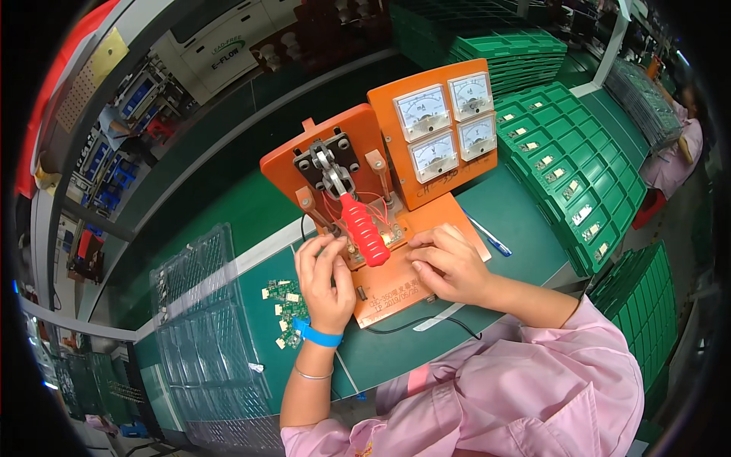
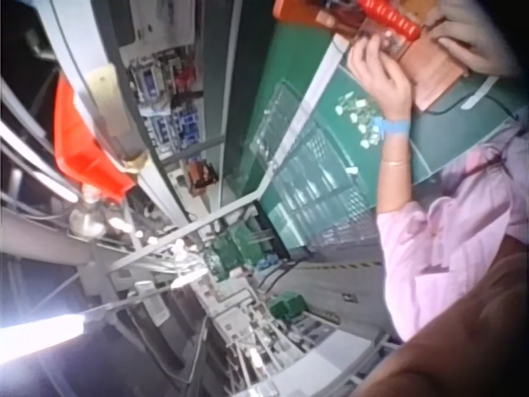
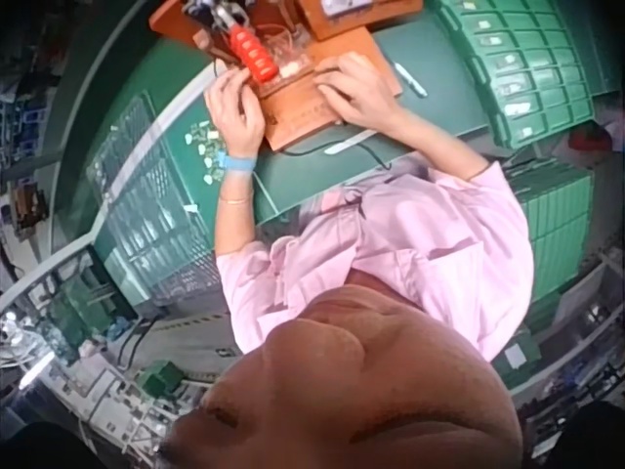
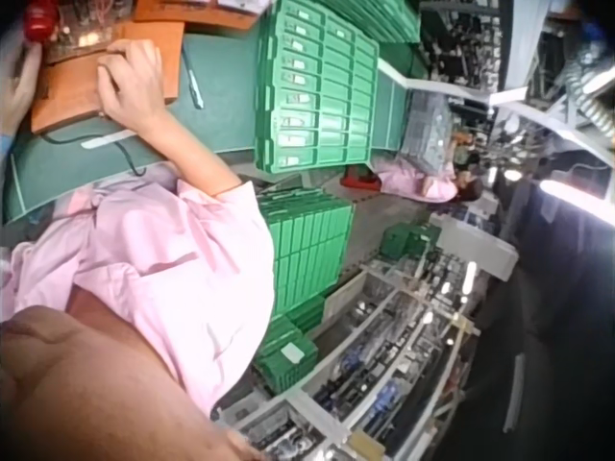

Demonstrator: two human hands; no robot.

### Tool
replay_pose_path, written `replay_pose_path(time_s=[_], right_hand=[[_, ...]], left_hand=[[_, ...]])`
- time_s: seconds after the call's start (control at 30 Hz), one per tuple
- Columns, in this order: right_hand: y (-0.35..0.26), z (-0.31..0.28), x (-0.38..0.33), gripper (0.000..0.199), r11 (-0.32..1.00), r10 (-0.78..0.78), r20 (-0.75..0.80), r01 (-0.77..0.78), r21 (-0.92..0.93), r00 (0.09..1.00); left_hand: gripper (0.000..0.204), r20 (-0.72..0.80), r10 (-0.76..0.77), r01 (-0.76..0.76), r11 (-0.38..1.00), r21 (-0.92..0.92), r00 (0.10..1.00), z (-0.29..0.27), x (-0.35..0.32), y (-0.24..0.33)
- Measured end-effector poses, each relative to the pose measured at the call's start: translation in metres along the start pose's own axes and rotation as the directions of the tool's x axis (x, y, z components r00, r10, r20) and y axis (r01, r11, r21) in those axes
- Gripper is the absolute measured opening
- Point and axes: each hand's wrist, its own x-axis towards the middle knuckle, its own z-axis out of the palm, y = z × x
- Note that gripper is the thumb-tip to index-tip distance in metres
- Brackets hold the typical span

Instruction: The person tests circuit boards by placing them into a testing fixture, clamping them with a lever, and pressing buttons. The person places the tested circuit boards into a compartment tray and rearranges plastic trays on the workbench.

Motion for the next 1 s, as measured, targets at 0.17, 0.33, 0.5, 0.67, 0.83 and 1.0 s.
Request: replay_pose_path(time_s=[0.17,0.33,0.5,0.67,0.83,1.0], right_hand=[[0.001,0.002,-0.001,0.013,1.000,-0.016,0.009,0.016,-0.027,1.000],[0.002,0.001,-0.002,0.013,0.999,-0.025,0.005,0.025,-0.042,1.000],[0.002,0.001,-0.003,0.013,0.998,-0.022,0.012,0.023,-0.060,1.000],[0.002,0.001,-0.003,0.013,0.998,-0.016,0.026,0.018,-0.059,1.000],[-0.002,-0.003,0.003,0.022,1.000,0.000,0.004,0.001,-0.018,1.000],[-0.019,-0.016,0.035,0.034,0.995,0.021,-0.177,-0.004,0.097,0.984]], left_hand=[[0.030,0.060,0.048,-0.049,0.999,0.018,0.997,-0.001,0.006,-0.008],[0.029,0.027,0.049,-0.049,0.999,0.010,0.998,0.004,0.004,-0.006],[0.029,-0.025,0.045,-0.044,0.998,0.048,0.999,0.005,-0.003,-0.002],[0.028,0.002,0.113,-0.113,0.990,0.082,0.994,0.002,-0.004,-0.005],[0.026,0.003,0.110,-0.110,0.990,0.089,0.994,-0.002,-0.002,-0.005],[0.025,0.009,0.046,-0.047,0.997,0.066,0.999,-0.010,-0.001,-0.002]])
